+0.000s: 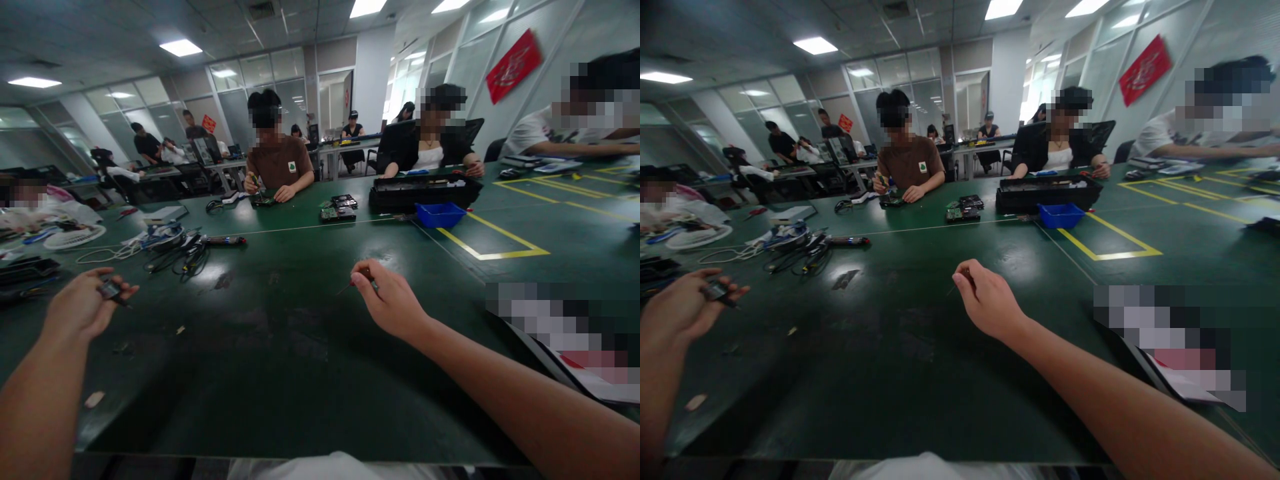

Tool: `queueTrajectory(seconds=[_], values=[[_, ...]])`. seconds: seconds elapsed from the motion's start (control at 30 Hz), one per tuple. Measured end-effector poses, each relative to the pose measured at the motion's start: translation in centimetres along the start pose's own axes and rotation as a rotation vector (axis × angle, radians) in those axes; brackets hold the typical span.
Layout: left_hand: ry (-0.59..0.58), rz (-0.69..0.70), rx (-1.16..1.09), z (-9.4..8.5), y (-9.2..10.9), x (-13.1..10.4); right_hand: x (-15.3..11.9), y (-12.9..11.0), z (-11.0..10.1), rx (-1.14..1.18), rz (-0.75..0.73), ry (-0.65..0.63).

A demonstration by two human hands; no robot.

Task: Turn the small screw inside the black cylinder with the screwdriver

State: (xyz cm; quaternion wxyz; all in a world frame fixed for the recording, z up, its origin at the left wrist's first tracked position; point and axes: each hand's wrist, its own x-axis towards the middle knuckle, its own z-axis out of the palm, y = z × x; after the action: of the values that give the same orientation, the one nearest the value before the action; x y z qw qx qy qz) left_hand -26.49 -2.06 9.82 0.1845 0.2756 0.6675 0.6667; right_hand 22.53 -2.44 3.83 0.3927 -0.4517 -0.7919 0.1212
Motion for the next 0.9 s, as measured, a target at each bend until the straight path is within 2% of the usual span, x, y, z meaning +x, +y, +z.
queueTrajectory(seconds=[0.03,0.13,0.3,0.4,0.47,0.53,0.63,0.77,0.9], values=[[-0.088,-0.038,-0.036,1.4,0.3,-1.1,0.0,0.0,0.0,-0.003,0.002,0.005],[-0.252,-0.014,-0.113,5.3,0.9,-4.2,0.0,0.1,0.0,-0.006,0.007,0.020],[-0.595,-0.060,-0.123,11.4,0.5,-9.8,0.0,0.1,-0.2,-0.004,0.019,0.040],[-0.824,-0.038,-0.102,14.5,0.0,-13.8,0.0,0.0,-0.3,-0.016,0.039,0.041],[-0.955,0.026,-0.052,16.1,-0.5,-16.4,0.1,0.0,-0.4,-0.027,0.043,0.049],[-1.029,0.167,0.069,17.2,-1.3,-18.5,0.0,-0.1,-0.5,-0.034,0.039,0.073],[-1.024,0.385,0.253,18.2,-3.0,-20.6,-0.2,-0.2,-0.6,-0.021,0.009,0.135],[-1.079,0.468,0.315,18.2,-4.8,-21.5,-0.6,-0.5,-0.7,0.070,-0.045,0.245],[-1.108,0.545,0.286,17.7,-5.7,-21.4,-1.0,-0.5,-0.3,0.141,-0.096,0.183]])
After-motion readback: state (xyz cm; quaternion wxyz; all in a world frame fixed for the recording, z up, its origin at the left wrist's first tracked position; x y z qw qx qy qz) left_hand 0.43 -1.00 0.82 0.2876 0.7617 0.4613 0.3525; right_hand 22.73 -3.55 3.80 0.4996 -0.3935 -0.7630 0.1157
